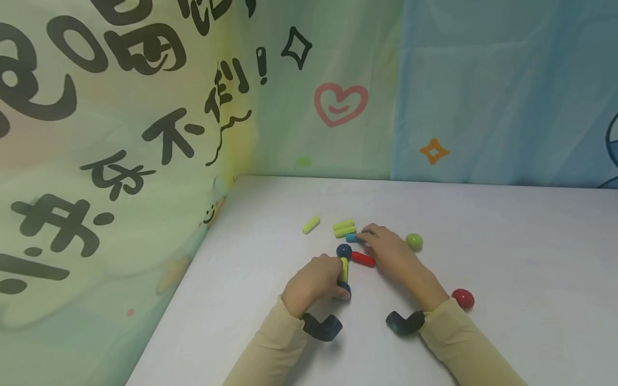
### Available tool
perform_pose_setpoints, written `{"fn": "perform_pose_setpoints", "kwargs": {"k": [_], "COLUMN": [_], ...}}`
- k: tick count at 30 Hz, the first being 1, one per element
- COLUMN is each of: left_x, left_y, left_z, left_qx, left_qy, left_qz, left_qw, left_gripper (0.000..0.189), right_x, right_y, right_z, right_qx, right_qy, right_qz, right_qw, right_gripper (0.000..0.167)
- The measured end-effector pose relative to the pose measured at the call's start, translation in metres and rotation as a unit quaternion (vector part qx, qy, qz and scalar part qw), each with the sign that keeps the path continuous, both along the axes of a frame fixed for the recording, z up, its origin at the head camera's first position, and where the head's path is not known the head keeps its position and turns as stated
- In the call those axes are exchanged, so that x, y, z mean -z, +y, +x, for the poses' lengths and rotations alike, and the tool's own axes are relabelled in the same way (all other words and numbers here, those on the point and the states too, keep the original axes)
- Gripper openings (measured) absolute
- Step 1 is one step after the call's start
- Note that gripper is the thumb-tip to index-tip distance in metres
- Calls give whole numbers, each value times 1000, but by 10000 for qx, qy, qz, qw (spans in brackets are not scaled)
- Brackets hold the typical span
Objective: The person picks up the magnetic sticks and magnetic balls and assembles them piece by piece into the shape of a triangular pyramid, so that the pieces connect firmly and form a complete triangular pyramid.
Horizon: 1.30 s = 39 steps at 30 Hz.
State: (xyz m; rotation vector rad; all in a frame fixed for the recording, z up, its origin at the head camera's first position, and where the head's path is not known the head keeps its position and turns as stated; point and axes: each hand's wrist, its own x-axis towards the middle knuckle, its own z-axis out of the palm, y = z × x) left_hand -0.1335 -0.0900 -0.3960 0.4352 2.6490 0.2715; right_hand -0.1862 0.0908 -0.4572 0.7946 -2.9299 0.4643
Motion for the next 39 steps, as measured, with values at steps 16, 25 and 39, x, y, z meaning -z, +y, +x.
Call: {"fn": "perform_pose_setpoints", "kwargs": {"k": [16,25,39], "left_x": [1,1,4], "left_y": [0,-1,-5], "left_z": [1,-1,-7], "left_qx": [-61,-96,-54], "left_qy": [-109,-292,-229], "left_qz": [14,-17,264], "left_qw": [9999,9995,9994], "left_gripper": [26,29,26], "right_x": [9,-9,-42], "right_y": [-8,5,28], "right_z": [4,5,14], "right_qx": [1112,1349,-511], "right_qy": [-23,-680,-2193], "right_qz": [-634,-1216,-793], "right_qw": [9918,9810,9711], "right_gripper": [24,29,18]}}
